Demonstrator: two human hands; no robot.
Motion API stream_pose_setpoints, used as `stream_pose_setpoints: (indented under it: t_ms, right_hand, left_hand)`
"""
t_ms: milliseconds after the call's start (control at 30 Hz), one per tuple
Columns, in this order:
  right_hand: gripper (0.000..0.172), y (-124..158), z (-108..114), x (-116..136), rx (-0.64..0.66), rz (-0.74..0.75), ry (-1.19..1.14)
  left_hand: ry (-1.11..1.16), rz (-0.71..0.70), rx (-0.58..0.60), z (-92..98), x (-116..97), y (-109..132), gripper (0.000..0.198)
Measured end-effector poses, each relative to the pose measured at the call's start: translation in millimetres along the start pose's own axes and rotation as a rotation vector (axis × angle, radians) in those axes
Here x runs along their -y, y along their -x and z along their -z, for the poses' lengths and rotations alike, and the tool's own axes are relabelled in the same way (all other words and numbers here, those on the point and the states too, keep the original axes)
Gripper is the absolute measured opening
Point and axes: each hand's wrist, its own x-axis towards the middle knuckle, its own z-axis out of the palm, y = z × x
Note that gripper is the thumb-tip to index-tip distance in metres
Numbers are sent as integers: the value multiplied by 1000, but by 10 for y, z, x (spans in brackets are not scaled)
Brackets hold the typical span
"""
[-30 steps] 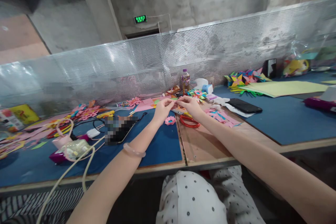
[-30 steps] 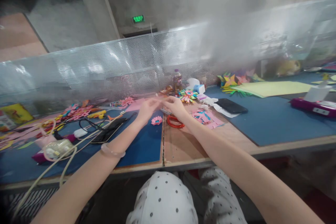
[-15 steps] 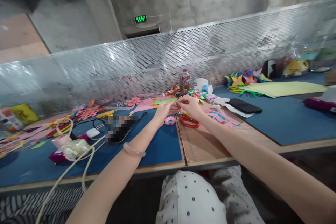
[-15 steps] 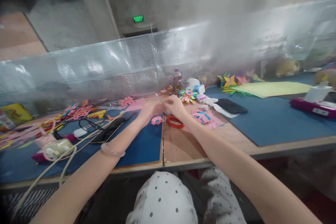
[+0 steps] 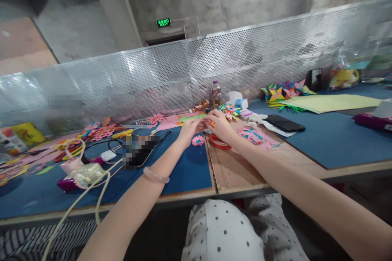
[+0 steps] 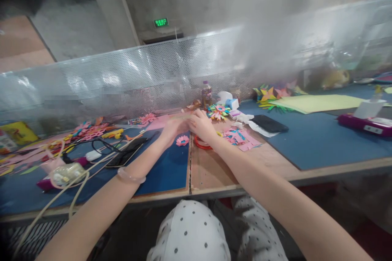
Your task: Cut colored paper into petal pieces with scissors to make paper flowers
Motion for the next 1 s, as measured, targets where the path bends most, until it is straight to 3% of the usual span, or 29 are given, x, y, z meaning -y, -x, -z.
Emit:
stream_pose_setpoints:
  t_ms: [267, 633, 900, 1000]
  right_hand:
    - [23, 11, -15, 96, -58, 10, 232]
    - [19, 30, -55, 83, -44, 17, 290]
    - [19, 35, -71, 63, -41, 33, 313]
    - [18, 38, -61, 67, -32, 31, 320]
  left_hand:
    - [18, -68, -3, -23, -21, 5, 21]
    - [-66, -166, -57, -3, 48, -27, 20]
    - [-39, -135, -40, -53, 21, -14, 26]
    - [-160, -186, -60, -62, -9, 7, 27]
